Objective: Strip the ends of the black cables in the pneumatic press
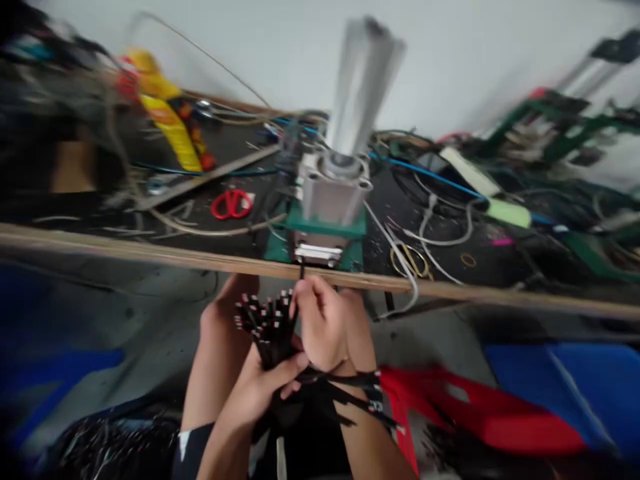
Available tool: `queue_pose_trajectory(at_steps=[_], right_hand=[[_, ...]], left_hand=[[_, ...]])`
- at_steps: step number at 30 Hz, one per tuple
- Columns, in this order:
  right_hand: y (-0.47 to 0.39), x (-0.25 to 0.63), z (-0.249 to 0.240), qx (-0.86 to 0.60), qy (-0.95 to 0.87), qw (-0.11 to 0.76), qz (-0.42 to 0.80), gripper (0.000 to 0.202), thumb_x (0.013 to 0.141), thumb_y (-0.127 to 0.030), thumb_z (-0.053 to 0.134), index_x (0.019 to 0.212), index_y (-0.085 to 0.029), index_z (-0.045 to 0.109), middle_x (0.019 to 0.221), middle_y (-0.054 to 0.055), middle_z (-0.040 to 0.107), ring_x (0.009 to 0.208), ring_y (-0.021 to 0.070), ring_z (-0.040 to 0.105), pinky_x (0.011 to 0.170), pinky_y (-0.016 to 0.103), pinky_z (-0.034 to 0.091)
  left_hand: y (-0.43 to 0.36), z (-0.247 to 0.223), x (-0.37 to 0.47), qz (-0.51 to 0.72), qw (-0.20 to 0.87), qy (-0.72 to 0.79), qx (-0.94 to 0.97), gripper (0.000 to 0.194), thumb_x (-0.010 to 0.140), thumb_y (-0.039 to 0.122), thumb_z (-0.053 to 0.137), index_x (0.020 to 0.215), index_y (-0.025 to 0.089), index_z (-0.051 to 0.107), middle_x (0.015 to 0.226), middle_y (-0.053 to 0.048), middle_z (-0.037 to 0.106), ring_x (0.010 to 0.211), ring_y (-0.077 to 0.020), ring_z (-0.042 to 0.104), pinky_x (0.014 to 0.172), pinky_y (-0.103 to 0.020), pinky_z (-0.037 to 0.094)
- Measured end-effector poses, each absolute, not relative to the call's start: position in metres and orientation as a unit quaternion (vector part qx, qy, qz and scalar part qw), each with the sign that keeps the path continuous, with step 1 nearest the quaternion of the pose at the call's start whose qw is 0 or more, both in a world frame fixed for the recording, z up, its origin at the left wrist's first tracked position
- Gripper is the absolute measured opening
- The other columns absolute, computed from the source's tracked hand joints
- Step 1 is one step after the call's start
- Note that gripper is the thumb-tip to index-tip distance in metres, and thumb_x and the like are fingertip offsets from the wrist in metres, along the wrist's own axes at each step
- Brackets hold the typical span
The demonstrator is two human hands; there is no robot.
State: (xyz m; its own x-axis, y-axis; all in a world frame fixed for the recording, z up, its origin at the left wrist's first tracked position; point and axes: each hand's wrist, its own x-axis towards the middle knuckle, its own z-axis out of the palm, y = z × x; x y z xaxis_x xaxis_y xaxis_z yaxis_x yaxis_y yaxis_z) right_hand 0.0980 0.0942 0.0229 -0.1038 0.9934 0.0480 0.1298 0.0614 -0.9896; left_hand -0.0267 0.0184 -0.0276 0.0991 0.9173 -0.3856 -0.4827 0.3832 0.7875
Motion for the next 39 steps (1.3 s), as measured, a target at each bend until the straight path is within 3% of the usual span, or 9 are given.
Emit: queue_pose_trajectory(at_steps=[3,6,12,18,26,32,39], right_hand=[[0.101,0.082,0.021,-0.479,-0.523,0.482,0.514,0.047,0.108,-0.051,0.066,0.07,-0.027,0.053,0.062,-0.003,0.054,0.059,0.0159,0.051,0.061,0.03,0.046],[0.103,0.077,0.021,-0.476,-0.5,0.513,0.509,0.049,0.11,-0.048,0.067,0.068,-0.025,0.056,0.061,-0.004,0.053,0.058,0.0147,0.048,0.061,0.031,0.044],[0.109,0.079,0.02,-0.461,-0.461,0.533,0.54,0.048,0.113,-0.047,0.065,0.07,-0.026,0.06,0.065,-0.001,0.06,0.062,0.0177,0.057,0.058,0.033,0.044],[0.115,0.077,0.026,-0.488,-0.45,0.508,0.549,0.047,0.111,-0.047,0.064,0.069,-0.027,0.062,0.064,0.002,0.064,0.061,0.0191,0.062,0.051,0.033,0.043],[0.12,0.076,0.033,-0.48,-0.45,0.511,0.554,0.056,0.107,-0.054,0.073,0.062,-0.026,0.057,0.058,-0.003,0.054,0.046,0.0118,0.044,0.048,0.029,0.041],[0.125,0.076,0.034,-0.471,-0.443,0.52,0.558,0.054,0.105,-0.046,0.076,0.06,-0.023,0.058,0.058,-0.006,0.053,0.04,0.0069,0.041,0.051,0.026,0.044],[0.128,0.075,0.037,-0.475,-0.442,0.512,0.563,0.058,0.106,-0.049,0.075,0.058,-0.023,0.057,0.056,-0.006,0.048,0.041,0.0072,0.042,0.049,0.024,0.04]], left_hand=[[0.017,-0.035,-0.027,0.492,0.707,0.44,0.254,0.05,0.08,0.052,0.102,0.099,0.013,0.077,0.06,0.001,0.065,0.045,-0.0094,0.049,0.044,-0.02,0.033],[0.018,-0.031,-0.026,0.501,0.707,0.434,0.247,0.044,0.083,0.048,0.103,0.097,0.013,0.081,0.061,0.002,0.064,0.046,-0.0078,0.049,0.044,-0.019,0.034],[0.025,-0.016,-0.029,0.523,0.714,0.393,0.248,0.026,0.088,0.041,0.102,0.094,0.02,0.088,0.066,0.003,0.064,0.046,-0.006,0.05,0.043,-0.016,0.036],[0.022,-0.011,-0.028,0.528,0.702,0.396,0.268,0.023,0.09,0.04,0.101,0.098,0.021,0.092,0.084,-0.003,0.076,0.05,-0.0064,0.056,0.041,-0.014,0.04],[0.016,-0.006,-0.022,0.526,0.696,0.425,0.243,0.02,0.09,0.04,0.1,0.097,0.022,0.094,0.063,0.001,0.067,0.045,-0.0062,0.051,0.042,-0.015,0.036],[0.017,-0.006,-0.019,0.531,0.691,0.429,0.237,0.022,0.089,0.043,0.099,0.098,0.023,0.095,0.071,-0.003,0.073,0.045,-0.0071,0.052,0.039,-0.016,0.037],[0.017,0.003,-0.018,0.543,0.681,0.434,0.231,0.015,0.088,0.036,0.099,0.094,0.023,0.094,0.075,-0.005,0.077,0.046,-0.007,0.054,0.039,-0.015,0.038]])
